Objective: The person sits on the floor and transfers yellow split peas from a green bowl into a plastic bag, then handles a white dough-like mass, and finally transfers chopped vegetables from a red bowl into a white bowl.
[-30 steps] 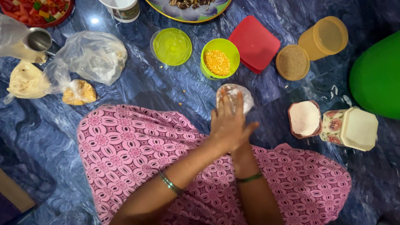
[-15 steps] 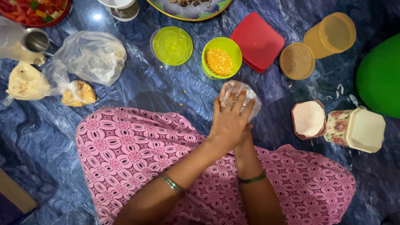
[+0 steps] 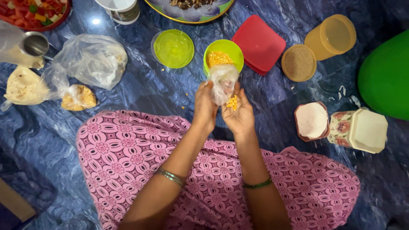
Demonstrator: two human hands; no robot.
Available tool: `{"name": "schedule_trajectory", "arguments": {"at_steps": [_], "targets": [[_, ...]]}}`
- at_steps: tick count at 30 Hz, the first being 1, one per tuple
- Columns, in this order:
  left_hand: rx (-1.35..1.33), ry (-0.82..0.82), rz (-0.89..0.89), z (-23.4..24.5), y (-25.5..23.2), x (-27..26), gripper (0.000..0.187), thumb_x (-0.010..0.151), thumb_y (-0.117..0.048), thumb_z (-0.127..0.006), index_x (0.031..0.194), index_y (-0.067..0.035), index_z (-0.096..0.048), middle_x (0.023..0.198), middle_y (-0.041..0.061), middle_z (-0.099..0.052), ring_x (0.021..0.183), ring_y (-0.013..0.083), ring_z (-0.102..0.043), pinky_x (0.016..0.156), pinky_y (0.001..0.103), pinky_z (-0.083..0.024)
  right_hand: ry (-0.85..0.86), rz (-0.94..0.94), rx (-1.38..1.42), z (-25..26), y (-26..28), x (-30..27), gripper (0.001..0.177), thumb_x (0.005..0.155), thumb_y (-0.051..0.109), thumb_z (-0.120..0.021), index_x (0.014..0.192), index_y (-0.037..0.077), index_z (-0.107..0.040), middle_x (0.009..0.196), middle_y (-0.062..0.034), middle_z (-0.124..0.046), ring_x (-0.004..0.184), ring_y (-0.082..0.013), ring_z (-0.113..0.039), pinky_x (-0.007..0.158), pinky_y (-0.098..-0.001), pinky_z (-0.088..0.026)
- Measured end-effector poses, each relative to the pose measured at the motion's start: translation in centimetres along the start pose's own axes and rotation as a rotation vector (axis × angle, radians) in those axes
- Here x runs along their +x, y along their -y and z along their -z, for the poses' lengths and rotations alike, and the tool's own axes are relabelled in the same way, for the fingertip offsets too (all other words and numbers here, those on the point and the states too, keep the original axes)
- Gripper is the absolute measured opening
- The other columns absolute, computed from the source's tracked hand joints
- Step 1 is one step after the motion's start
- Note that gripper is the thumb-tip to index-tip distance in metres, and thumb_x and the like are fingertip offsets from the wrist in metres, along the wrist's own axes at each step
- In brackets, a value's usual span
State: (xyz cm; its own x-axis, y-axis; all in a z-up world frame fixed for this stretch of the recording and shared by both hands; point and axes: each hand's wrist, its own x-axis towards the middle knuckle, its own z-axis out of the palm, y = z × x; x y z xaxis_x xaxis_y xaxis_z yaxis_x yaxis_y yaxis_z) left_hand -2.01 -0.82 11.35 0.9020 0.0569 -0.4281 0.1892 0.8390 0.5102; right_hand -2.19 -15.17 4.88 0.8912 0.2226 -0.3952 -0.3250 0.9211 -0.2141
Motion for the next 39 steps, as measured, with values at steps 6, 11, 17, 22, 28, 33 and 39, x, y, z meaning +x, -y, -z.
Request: {"name": "schedule_trajectory", "arguments": {"at_steps": [6,11,17,22,28,33,39], "targets": [[-0.285,-0.104,0.020,0.7,-0.5,0.4,0.036,0.099,-0.023,-0.044,0.124,-0.001,-0.056,0.117,0.017,-0.069,0.108,0.0293,-0.069,0.094,0.045,-0.057,-0.043,0.015,0.067,-1.1,0.5,-0.6,0.024,0.105,0.023,-0.055,0.121,0.010,-0.067,0.131,-0.0089,-0.069,0.125,-0.0259,-0.065,0.109,-0.0420,-0.052],[0.075,-0.103,-0.263,0.2,-0.2,0.1,0.021,0.103,-0.019,-0.048,0.114,-0.005,-0.057,0.107,0.010,-0.063,0.099,0.0196,-0.063,0.088,0.035,-0.053,-0.100,0.117,-0.048,-2.0,-0.6,-0.8,0.024,0.103,0.025,-0.061,0.120,0.010,-0.068,0.122,-0.0098,-0.072,0.117,-0.0224,-0.067,0.100,-0.0388,-0.054],[0.333,0.105,-0.474,0.1,0.9,-0.2,0.017,0.104,-0.013,-0.049,0.115,-0.003,-0.057,0.104,0.009,-0.063,0.096,0.0151,-0.057,0.087,0.030,-0.049,-0.079,0.176,-0.215,-2.7,-1.0,-0.5,0.022,0.106,0.022,-0.063,0.122,0.008,-0.069,0.125,-0.0059,-0.072,0.118,-0.0183,-0.067,0.101,-0.0330,-0.054],[-0.208,-0.053,-0.169,0.7,0.2,1.5,0.027,0.102,-0.019,-0.047,0.122,-0.002,-0.053,0.116,0.012,-0.061,0.105,0.0232,-0.065,0.091,0.040,-0.057,-0.047,0.126,-0.019,-4.2,-0.1,0.1,0.028,0.102,0.028,-0.059,0.117,0.007,-0.069,0.119,-0.0080,-0.073,0.113,-0.0216,-0.069,0.098,-0.0381,-0.053],[-0.415,-0.128,-0.079,2.1,-0.4,3.1,0.045,0.101,-0.031,-0.045,0.133,0.000,-0.054,0.131,0.018,-0.063,0.117,0.0290,-0.066,0.099,0.042,-0.056,0.093,0.471,-0.488,-9.8,2.9,4.6,0.037,0.108,0.031,-0.052,0.121,0.000,-0.068,0.120,-0.0144,-0.072,0.115,-0.0261,-0.068,0.104,-0.0394,-0.054],[-0.383,-0.093,-0.089,1.9,-0.4,3.0,0.043,0.100,-0.030,-0.044,0.131,-0.003,-0.055,0.130,0.017,-0.064,0.115,0.0301,-0.067,0.097,0.045,-0.057,0.241,0.718,-1.577,-13.2,2.5,6.4,0.034,0.111,0.024,-0.053,0.125,-0.002,-0.069,0.125,-0.0119,-0.073,0.117,-0.0173,-0.067,0.105,-0.0300,-0.049],[-0.201,-0.052,-0.137,1.8,0.5,3.2,0.022,0.102,-0.019,-0.047,0.121,-0.008,-0.051,0.121,0.014,-0.063,0.109,0.0272,-0.067,0.088,0.044,-0.058,0.064,0.828,-1.627,-13.5,1.6,1.0,0.024,0.108,0.012,-0.056,0.121,0.001,-0.072,0.108,-0.0070,-0.075,0.088,-0.0128,-0.064,0.079,-0.0270,-0.052]]}}
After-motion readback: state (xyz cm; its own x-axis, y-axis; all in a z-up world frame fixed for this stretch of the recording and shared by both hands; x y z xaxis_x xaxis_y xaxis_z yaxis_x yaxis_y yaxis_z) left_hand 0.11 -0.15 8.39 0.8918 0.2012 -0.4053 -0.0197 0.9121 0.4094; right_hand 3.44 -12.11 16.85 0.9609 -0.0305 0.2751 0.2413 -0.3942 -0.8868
